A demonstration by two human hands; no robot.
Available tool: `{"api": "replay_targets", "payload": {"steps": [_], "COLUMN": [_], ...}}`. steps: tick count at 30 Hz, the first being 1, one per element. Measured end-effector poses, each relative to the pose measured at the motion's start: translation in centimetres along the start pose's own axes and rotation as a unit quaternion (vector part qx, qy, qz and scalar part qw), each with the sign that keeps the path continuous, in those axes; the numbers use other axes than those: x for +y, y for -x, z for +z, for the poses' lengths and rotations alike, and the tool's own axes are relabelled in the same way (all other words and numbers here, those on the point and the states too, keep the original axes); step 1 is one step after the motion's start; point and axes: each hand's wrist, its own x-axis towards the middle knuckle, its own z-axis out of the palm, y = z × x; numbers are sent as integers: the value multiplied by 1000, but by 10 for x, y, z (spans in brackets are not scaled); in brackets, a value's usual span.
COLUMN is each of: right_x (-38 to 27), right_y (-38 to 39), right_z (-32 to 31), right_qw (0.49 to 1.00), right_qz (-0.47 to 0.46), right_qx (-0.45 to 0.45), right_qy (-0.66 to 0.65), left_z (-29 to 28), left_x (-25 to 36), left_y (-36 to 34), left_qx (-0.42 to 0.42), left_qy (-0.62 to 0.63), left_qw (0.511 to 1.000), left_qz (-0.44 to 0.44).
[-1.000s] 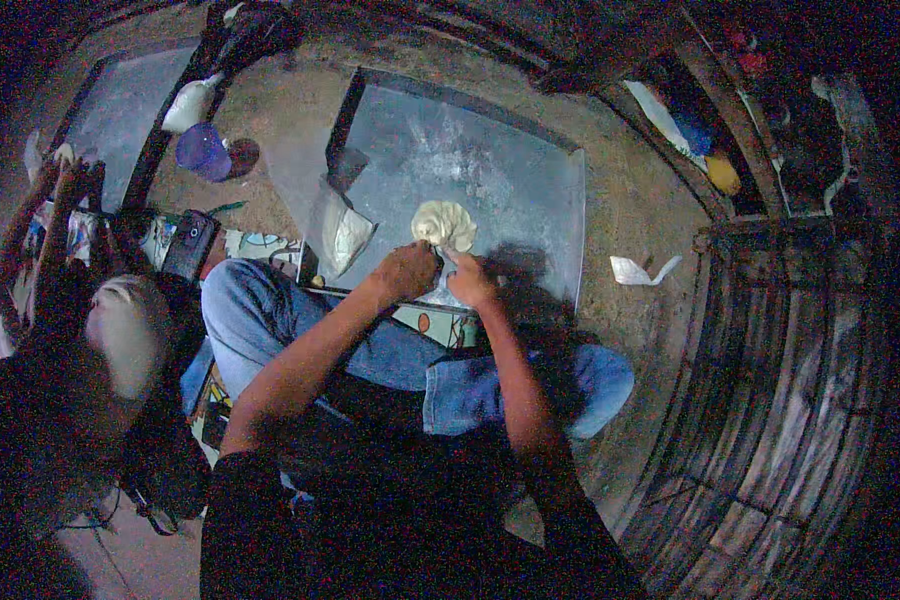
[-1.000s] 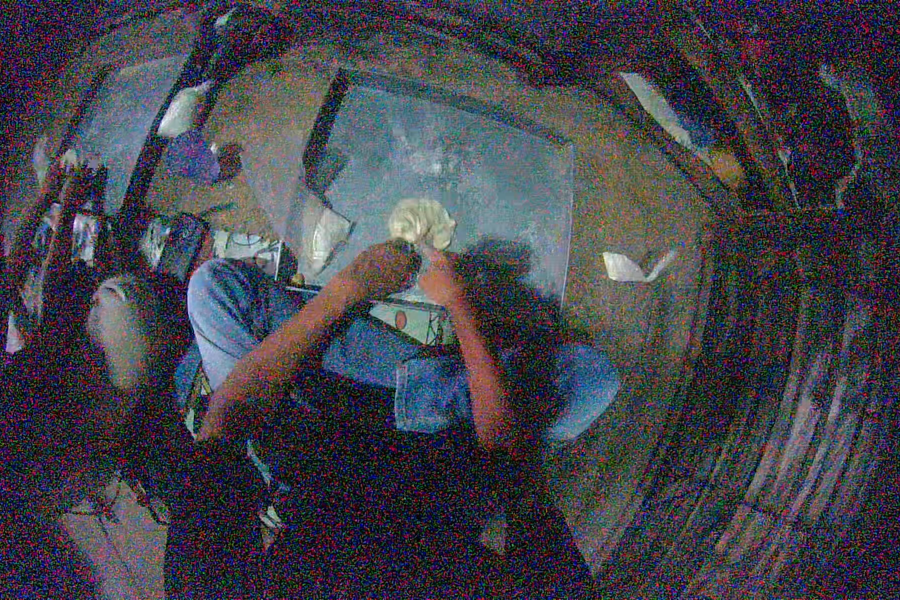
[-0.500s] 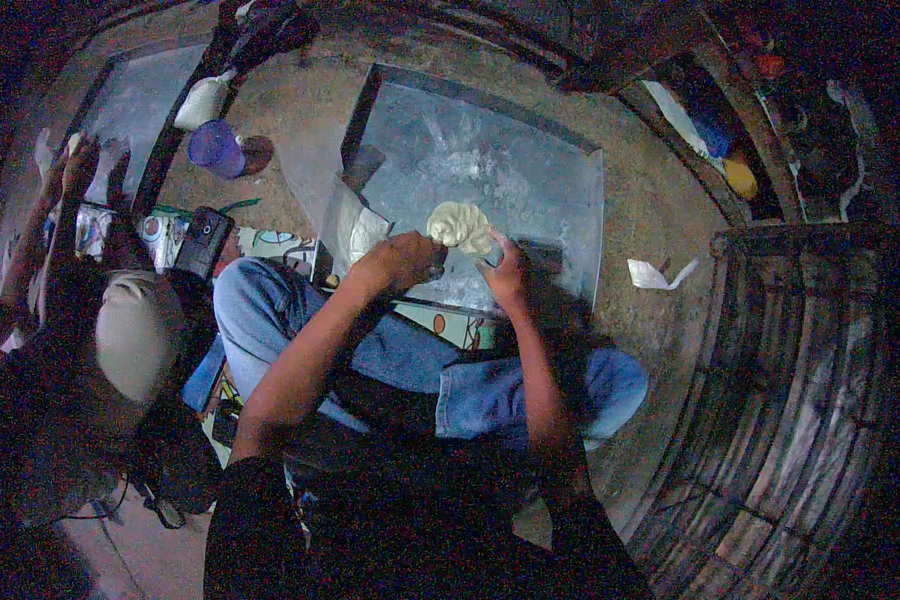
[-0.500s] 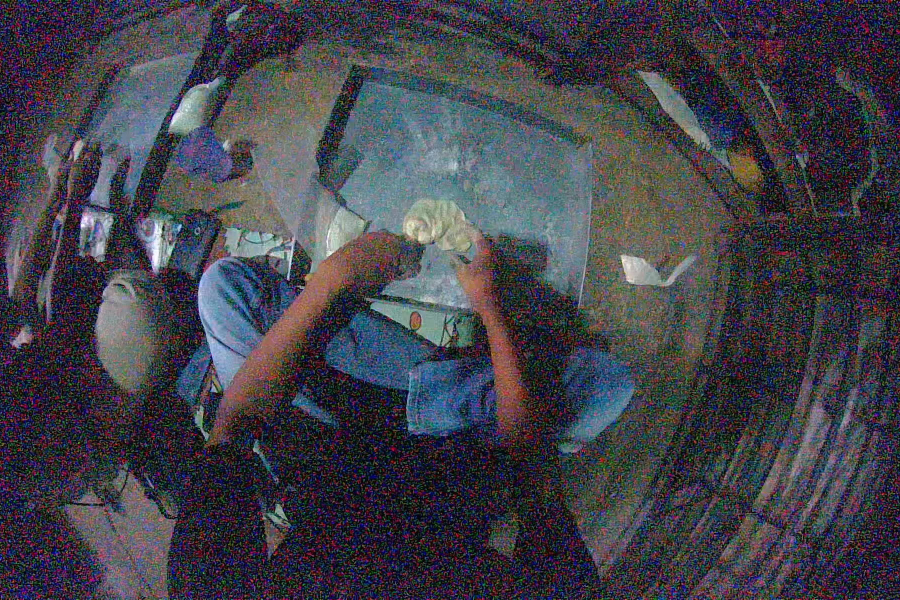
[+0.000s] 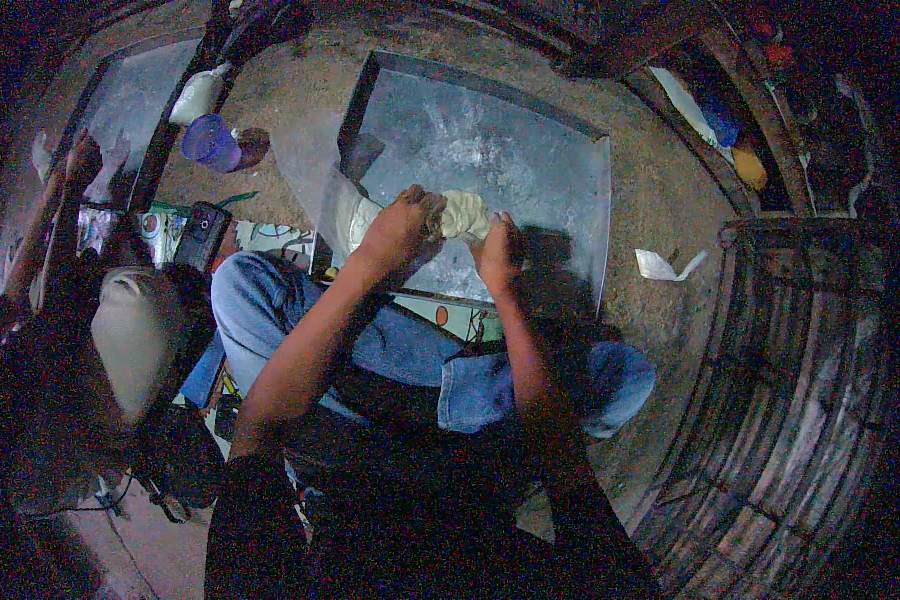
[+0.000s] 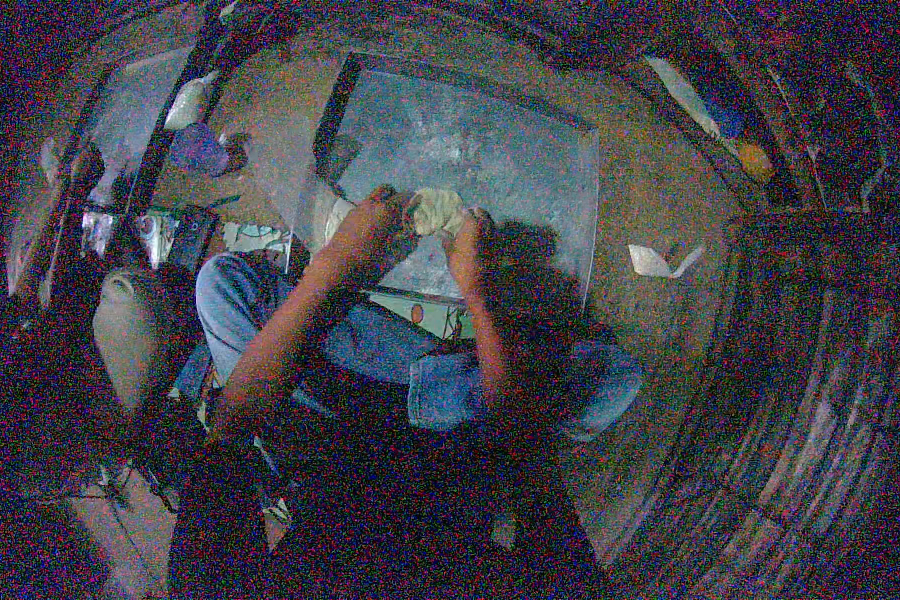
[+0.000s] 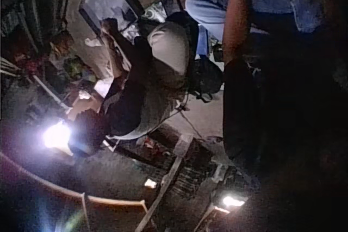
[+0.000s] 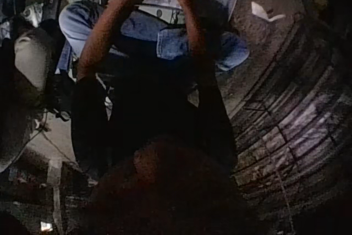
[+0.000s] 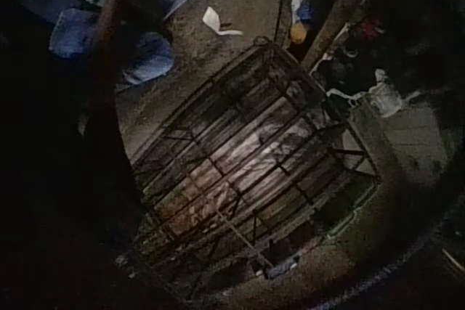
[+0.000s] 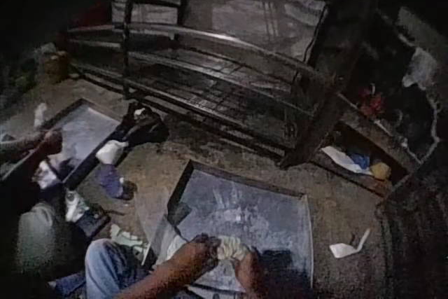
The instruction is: The person kneads dough on a metal tray by hand, repeatedly folding, pressing, and rolling it until it forms a smooth loaf shape.
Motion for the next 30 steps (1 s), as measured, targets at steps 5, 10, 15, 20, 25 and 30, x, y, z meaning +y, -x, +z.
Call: {"api": "replay_targets", "payload": {"steps": [5,10,15,20,25,30], "right_x": [-20,-14,-8,56,-12,36], "right_y": [-2,21,10,-13,-39,-75], "right_z": [-5,3,-7,-29,-101,-142], "right_qw": [991,991,989,958,897,910], "right_qz": [81,-57,58,100,61,43], "right_qx": [-103,-24,-127,-194,-326,-361], "right_qy": [34,120,51,-183,-292,-201], "left_z": [26,42,53,52,38,29], "left_x": [-14,-19,0,6,-3,9], "left_y": [-2,-10,-8,-17,-11,-21], "left_qx": [29,-43,16,29,-26,-98], "left_qy": [-2,-55,-135,-112,18,239], "left_qw": [999,997,991,991,999,961], "left_qz": [27,-15,15,64,36,95]}}
